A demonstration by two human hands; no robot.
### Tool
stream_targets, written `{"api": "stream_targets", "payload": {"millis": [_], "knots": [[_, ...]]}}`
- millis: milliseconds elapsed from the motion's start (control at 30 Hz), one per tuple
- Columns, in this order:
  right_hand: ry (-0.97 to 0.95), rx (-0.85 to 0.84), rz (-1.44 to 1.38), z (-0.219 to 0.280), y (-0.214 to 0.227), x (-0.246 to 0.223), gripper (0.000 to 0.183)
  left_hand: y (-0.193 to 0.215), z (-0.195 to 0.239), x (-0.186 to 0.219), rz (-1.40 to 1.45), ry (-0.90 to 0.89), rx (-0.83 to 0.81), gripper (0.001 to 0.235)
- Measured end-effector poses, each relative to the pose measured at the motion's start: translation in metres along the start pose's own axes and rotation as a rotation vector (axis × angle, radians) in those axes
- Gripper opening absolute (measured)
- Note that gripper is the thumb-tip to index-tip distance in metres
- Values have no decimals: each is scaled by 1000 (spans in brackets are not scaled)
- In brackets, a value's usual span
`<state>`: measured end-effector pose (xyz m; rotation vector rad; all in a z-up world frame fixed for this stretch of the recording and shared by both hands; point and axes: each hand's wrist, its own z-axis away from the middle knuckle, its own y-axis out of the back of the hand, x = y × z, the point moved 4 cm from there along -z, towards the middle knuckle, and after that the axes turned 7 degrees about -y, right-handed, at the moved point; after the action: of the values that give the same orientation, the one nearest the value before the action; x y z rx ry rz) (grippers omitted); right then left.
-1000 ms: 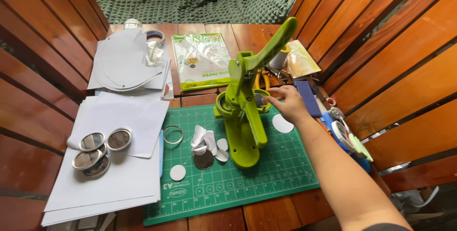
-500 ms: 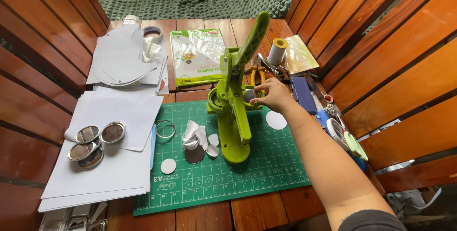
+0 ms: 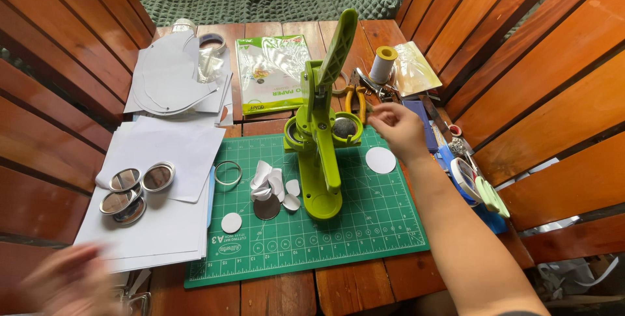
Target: The person assembles small round buttons using a green manual press. They place a circular paper insert into the press, add a metal backing, and operate the lever to crimp the components together. The finished button is removed and inspected before repeating the process with another insert.
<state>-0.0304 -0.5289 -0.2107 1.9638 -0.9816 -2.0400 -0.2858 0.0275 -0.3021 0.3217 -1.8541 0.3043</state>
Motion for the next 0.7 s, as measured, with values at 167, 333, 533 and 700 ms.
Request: {"api": "stream_targets", "payload": {"millis": [167,333,533,700], "knots": [[-173,-238,-473,86,17,6,46,-200,-62,50,-118,121,-514,13],[-142,-467,-456,145,-16,13,61,-294,-34,22,100,505,-744,48],[-137,-576,-242,144,-13,-13,61,-309,-35,1,132,450,-587,9],[-239,-124,117,67,1,64,53,-270,-44,-3,93,393,-450,8]]}}
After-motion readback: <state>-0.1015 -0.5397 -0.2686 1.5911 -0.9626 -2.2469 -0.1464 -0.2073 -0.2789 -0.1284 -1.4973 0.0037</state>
